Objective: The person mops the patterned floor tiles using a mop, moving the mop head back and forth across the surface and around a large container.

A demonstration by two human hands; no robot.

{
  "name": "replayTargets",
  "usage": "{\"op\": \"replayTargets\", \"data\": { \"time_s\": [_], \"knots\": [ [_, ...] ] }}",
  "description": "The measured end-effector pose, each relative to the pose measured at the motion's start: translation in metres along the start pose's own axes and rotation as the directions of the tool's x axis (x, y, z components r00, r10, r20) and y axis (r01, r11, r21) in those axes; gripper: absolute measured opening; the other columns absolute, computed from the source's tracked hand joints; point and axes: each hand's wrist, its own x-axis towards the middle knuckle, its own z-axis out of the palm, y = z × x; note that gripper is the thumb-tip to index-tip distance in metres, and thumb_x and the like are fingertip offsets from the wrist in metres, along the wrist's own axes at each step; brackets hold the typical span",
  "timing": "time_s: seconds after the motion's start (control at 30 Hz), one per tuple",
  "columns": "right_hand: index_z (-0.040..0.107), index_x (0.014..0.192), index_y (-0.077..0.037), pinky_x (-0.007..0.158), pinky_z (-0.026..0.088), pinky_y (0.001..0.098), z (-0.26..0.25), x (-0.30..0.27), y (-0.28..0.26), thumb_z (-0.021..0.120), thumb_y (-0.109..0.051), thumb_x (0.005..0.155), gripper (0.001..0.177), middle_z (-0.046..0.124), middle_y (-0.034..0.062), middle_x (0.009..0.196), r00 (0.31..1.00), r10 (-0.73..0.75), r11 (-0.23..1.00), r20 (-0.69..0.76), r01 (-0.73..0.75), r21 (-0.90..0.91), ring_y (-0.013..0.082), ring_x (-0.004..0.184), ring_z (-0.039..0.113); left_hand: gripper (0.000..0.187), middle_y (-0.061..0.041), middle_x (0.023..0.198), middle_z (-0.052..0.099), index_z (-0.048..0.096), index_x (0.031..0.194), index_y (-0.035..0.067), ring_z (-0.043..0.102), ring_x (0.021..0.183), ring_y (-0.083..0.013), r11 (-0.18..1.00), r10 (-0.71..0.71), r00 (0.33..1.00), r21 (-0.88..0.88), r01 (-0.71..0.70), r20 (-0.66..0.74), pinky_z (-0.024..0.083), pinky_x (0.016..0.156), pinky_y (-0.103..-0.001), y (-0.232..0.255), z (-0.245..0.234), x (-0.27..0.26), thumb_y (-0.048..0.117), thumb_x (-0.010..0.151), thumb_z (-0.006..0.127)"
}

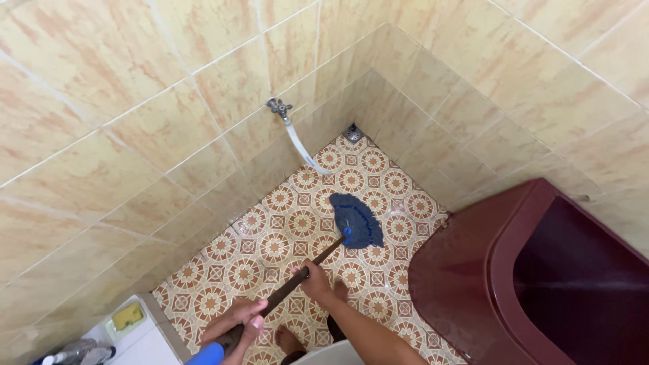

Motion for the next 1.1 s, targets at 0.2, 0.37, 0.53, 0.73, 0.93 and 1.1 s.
{"op": "replayTargets", "data": {
  "time_s": [0.2, 0.37, 0.53, 0.73, 0.93, 1.1],
  "knots": [
    [0.058, 0.095, -0.007, 0.077, 0.057, 0.0325, -0.035, 0.016, 0.015, 0.067, -0.004, 0.091, 0.010, 0.074, 0.0067, 0.088, 0.983, -0.158, 0.946, -0.094, 0.178, 0.270, 0.0170, 0.089, 0.074, 0.021, -0.012, 0.096, 0.077, 0.076, 0.112, 0.007, 0.067, 0.073, -0.0150, 1.000, -0.014, 0.968, -0.019, 0.019, 0.251, 0.055, 0.061, -0.029, -0.010, 0.036, 0.022, 0.003, 0.093, 0.069],
    [0.064, 0.099, -0.015, 0.072, 0.054, 0.0381, -0.089, 0.037, 0.038, 0.075, -0.011, 0.089, 0.016, 0.074, 0.0091, 0.085, 0.980, -0.056, 0.998, -0.193, 0.053, -0.023, 0.0228, 0.080, 0.072, 0.022, -0.009, 0.090, 0.076, 0.076, 0.112, 0.008, 0.072, 0.076, -0.0146, 0.994, 0.109, 0.927, -0.039, -0.102, 0.359, 0.056, 0.064, -0.028, -0.050, 0.092, 0.049, -0.003, 0.094, 0.069],
    [0.067, 0.102, -0.025, 0.076, 0.054, 0.0445, -0.159, 0.075, 0.059, 0.077, -0.034, 0.089, 0.018, 0.073, 0.0142, 0.089, 0.981, 0.051, 0.951, -0.189, -0.105, -0.291, 0.0334, 0.087, 0.069, 0.021, -0.010, 0.096, 0.075, 0.072, 0.113, 0.007, 0.071, 0.086, -0.0182, 0.978, 0.162, 0.901, -0.188, -0.092, 0.403, 0.057, 0.074, -0.033, -0.073, 0.155, 0.086, -0.003, 0.095, 0.068],
    [0.064, 0.119, -0.032, 0.081, 0.053, 0.0526, -0.237, 0.100, 0.087, 0.069, -0.058, 0.089, 0.040, 0.066, 0.0196, 0.099, 0.968, 0.186, 0.810, -0.169, -0.248, -0.532, 0.0440, 0.098, 0.066, 0.014, -0.007, 0.093, 0.077, 0.074, 0.103, 0.009, 0.073, 0.091, -0.0208, 0.997, 0.040, 0.914, 0.047, -0.064, 0.403, 0.042, 0.116, -0.046, -0.075, 0.214, 0.101, -0.002, 0.094, 0.072],
    [0.058, 0.120, -0.028, 0.076, 0.054, 0.0527, -0.238, 0.097, 0.093, 0.069, -0.052, 0.089, 0.041, 0.062, 0.0217, 0.104, 0.979, 0.173, 0.795, -0.110, -0.205, -0.572, 0.0431, 0.092, 0.068, 0.019, -0.007, 0.096, 0.074, 0.075, 0.105, 0.009, 0.068, 0.090, -0.0206, 0.999, 0.014, 0.910, -0.047, 0.006, 0.415, 0.048, 0.097, -0.038, -0.081, 0.210, 0.092, -0.005, 0.092, 0.071],
    [0.057, 0.102, -0.013, 0.078, 0.056, 0.0408, -0.191, 0.084, 0.071, 0.068, -0.031, 0.097, 0.022, 0.071, 0.0119, 0.089, 1.000, 0.019, 0.977, -0.022, -0.024, -0.213, 0.0295, 0.086, 0.072, 0.022, -0.004, 0.080, 0.066, 0.078, 0.108, 0.007, 0.060, 0.072, -0.0150, 0.999, 0.040, 0.908, -0.035, -0.028, 0.416, 0.045, 0.066, -0.032, -0.070, 0.160, 0.092, -0.004, 0.089, 0.074]
  ]
}}
